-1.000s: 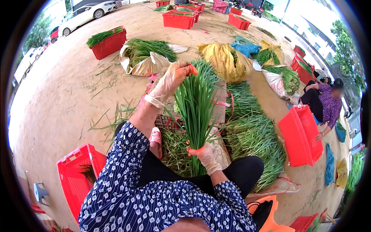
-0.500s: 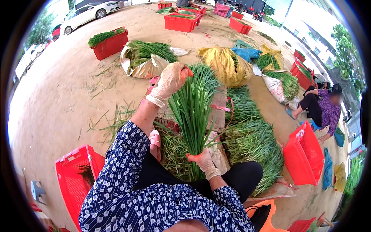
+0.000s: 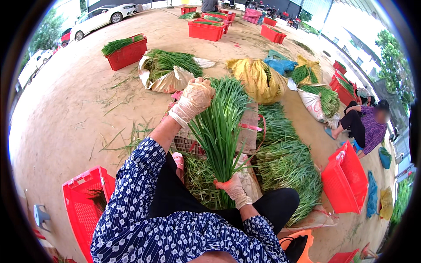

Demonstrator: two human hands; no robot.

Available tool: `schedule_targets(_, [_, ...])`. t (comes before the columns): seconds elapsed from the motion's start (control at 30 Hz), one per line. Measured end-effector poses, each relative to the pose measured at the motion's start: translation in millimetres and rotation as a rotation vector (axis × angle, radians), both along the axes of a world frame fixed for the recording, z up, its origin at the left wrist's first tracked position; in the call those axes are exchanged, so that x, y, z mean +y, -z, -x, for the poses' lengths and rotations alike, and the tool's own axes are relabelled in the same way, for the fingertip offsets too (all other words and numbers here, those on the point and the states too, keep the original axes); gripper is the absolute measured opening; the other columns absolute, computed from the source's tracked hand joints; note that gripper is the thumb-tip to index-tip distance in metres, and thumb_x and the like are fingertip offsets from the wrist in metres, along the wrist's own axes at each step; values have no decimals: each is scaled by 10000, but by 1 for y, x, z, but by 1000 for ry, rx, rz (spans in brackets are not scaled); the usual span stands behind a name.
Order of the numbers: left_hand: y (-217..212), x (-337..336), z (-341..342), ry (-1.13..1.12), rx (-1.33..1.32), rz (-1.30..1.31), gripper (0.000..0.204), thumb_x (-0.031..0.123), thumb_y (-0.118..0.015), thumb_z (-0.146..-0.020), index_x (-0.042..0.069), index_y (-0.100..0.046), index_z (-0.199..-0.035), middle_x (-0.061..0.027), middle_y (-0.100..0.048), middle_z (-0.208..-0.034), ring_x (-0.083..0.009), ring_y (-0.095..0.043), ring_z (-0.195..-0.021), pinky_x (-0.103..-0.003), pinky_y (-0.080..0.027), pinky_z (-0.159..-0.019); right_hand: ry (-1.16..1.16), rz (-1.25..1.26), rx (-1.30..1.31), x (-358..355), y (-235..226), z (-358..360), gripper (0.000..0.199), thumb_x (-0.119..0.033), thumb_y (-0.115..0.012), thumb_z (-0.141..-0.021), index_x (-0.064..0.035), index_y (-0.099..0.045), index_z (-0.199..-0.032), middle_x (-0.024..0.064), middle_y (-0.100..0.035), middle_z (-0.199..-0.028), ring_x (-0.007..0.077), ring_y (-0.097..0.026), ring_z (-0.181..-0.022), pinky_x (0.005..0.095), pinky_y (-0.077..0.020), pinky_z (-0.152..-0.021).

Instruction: The person bunches green vegetable stalks, gathers them into groups, and secures each group with a pink ribbon.

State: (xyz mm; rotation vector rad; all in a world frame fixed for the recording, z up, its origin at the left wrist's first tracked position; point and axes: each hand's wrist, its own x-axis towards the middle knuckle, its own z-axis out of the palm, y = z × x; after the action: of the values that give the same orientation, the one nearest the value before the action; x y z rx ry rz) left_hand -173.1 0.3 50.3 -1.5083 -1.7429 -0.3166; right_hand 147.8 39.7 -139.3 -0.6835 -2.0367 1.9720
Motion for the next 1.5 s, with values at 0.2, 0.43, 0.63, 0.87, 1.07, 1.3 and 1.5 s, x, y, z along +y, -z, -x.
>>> schedule_targets(0.2, [-3,-6,19,578,-1772,-398,286,258,-549,-996,36,-705,-908,-26,-670,-808,-113,-586,-756,-278,-480,-699,8,134,-12,5,-2,-2,330,64,-774,-692,61,-688,-1010,91,-719,-850,163,-684,-729,294,-553,-610])
schedule_targets(0.43, [43,-54,4,-666,-529,52,633,661,-666,-811,132,-712,-1156,-197,-627,-1244,-382,-497,-1274,-571,-378,-1015,113,379,110,8,-24,10,334,79,-769,-745,53,-653,-1057,121,-703,-927,196,-677,-700,320,-561,-590])
schedule_targets(0.63, [58,-53,-24,-337,-749,162,436,305,-814,-775,82,-700,-1132,-153,-666,-1066,-325,-627,-1024,-480,-474,-913,177,459,330,21,-47,23,374,107,-774,-754,69,-638,-1100,119,-700,-958,208,-690,-728,327,-581,-603])
schedule_targets(0.87, [-25,0,-64,275,-797,-423,232,-10,-690,-885,45,-716,-1109,-41,-564,-854,-131,-549,-729,-277,-473,-686,139,173,199,26,-37,20,215,-11,-783,-784,28,-708,-981,54,-720,-842,146,-668,-710,290,-547,-629])
schedule_targets(1.07, [-73,37,-60,177,-326,-319,324,-21,-614,-850,122,-720,-1121,-93,-617,-875,-251,-591,-872,-361,-485,-800,104,-44,99,17,-12,15,286,-102,-798,-767,1,-705,-1017,68,-745,-870,159,-693,-768,316,-546,-719])
schedule_targets(1.3, [-31,41,-11,120,-688,8,188,41,-519,-909,99,-696,-884,-102,-662,-783,-270,-602,-729,-349,-462,-681,81,-192,66,11,-8,13,363,-144,-790,-779,-26,-679,-1103,92,-756,-956,185,-712,-877,317,-543,-796])
schedule_targets(1.5, [-47,17,-5,453,-1355,-364,239,178,-525,-1054,23,-706,-1044,54,-580,-760,-71,-517,-668,-239,-462,-638,124,-332,12,12,-8,13,439,-169,-783,-778,-48,-654,-1180,102,-757,-1022,214,-722,-925,315,-543,-829])
